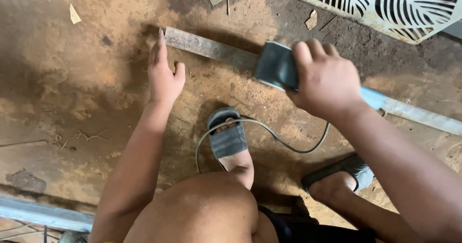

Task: A person is using a power sander to smooth the surface of a wooden plank in a workshop.

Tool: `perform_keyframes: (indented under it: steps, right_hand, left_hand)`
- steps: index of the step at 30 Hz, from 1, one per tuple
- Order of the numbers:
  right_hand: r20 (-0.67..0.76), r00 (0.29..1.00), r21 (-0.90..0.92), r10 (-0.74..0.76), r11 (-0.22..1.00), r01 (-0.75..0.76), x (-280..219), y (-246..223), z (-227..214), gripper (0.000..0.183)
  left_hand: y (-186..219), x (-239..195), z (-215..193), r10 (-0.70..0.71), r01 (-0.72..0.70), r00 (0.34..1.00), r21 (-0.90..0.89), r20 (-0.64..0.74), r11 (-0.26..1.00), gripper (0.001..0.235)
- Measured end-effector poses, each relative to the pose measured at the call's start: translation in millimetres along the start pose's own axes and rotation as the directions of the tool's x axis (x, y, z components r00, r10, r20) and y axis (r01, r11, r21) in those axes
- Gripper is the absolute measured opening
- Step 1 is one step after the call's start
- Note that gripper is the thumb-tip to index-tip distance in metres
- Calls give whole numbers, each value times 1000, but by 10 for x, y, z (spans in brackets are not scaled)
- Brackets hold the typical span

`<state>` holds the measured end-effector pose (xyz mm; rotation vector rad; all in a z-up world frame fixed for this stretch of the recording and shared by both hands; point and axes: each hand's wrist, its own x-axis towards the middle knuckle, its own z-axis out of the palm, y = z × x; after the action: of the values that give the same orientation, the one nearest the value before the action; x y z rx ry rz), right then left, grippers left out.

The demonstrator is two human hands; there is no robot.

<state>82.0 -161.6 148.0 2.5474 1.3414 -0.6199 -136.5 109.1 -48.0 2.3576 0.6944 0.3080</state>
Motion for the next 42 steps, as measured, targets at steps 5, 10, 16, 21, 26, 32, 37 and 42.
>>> perform_keyframes:
  steps: [5, 10, 16, 21, 26, 32, 37, 42]
  right_hand:
    - [-93, 994, -7, -62, 998, 62, -31, 44, 69, 66]
    - [135, 983, 24, 128, 991, -133, -383, 373, 35, 67]
    - [-18, 991, -23, 135, 990, -136, -581, 727, 281, 68]
    - [64, 993, 11, 98, 995, -99, -156, 286, 36, 64]
    - [-8, 1000, 43, -19, 999, 19, 226, -185, -174, 58]
    - [0, 999, 57, -48, 997, 48, 203, -250, -217, 55]
    - [116, 988, 80, 100, 991, -110, -153, 190, -33, 55]
    - [47, 978, 79, 205, 975, -208, -482, 624, 217, 58]
  left_hand:
    - [-13, -20, -15, -47, 45, 998, 32, 48, 998, 76]
    - [-38, -39, 26, 6, -7, 1000, 23, 4, 1000, 78]
    - [-49, -63, 74, -35, 35, 999, 17, -2, 999, 81]
    - [-108, -69, 186, -27, 36, 995, 95, -94, 995, 79]
    - [-57, -76, 160, -18, 26, 995, 73, -99, 997, 77]
    - [-43, -71, 136, -61, 66, 996, 69, -72, 995, 78]
    - [-32, -95, 114, -52, 56, 996, 59, -72, 997, 78]
    - [77, -67, 28, -74, 74, 997, 143, -4, 987, 84]
